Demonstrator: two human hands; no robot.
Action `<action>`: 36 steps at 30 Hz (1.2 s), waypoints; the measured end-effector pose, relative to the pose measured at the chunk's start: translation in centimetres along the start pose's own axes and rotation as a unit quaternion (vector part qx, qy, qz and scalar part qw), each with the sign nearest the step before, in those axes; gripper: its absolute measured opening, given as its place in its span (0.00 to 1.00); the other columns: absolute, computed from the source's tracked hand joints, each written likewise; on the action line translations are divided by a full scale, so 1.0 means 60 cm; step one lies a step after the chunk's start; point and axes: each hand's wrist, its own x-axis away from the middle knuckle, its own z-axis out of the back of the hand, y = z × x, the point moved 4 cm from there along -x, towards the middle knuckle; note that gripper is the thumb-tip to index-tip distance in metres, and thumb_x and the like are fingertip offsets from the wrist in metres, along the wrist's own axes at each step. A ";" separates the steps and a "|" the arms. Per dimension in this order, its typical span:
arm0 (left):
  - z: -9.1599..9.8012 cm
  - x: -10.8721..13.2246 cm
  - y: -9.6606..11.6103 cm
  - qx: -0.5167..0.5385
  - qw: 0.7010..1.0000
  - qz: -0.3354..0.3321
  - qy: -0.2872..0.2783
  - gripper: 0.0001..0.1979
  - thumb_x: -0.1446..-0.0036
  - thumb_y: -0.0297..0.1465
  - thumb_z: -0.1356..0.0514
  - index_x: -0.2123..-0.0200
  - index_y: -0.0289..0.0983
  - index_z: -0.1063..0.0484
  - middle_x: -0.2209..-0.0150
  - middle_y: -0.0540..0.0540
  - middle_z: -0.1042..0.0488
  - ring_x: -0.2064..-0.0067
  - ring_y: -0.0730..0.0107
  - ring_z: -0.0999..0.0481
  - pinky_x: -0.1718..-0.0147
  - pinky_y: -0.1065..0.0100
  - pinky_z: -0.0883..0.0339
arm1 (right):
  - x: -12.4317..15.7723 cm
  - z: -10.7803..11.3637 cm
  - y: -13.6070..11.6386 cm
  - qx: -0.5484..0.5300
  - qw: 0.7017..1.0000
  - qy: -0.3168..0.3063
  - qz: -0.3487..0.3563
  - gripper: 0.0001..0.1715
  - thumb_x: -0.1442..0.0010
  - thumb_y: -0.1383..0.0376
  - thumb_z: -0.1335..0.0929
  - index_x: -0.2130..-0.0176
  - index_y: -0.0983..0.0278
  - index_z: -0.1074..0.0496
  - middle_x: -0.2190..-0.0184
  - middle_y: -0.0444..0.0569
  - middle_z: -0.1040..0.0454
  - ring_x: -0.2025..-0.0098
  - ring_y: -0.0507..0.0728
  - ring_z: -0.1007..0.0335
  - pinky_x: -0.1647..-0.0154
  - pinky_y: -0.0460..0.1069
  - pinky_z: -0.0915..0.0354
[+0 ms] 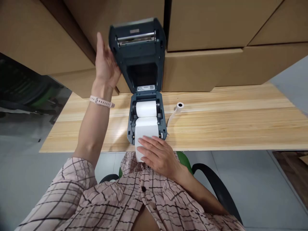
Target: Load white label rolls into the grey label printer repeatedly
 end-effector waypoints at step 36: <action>-0.023 0.429 -0.080 0.031 0.980 0.181 -0.071 0.40 0.29 0.48 0.38 0.21 0.53 0.52 0.23 0.44 0.36 0.22 0.47 0.35 0.24 0.45 0.37 | -0.018 -0.034 0.119 -0.093 0.931 0.063 -0.347 0.53 0.19 0.54 0.41 0.20 0.51 0.87 0.15 0.53 0.58 0.15 0.64 0.58 0.21 0.67 0.40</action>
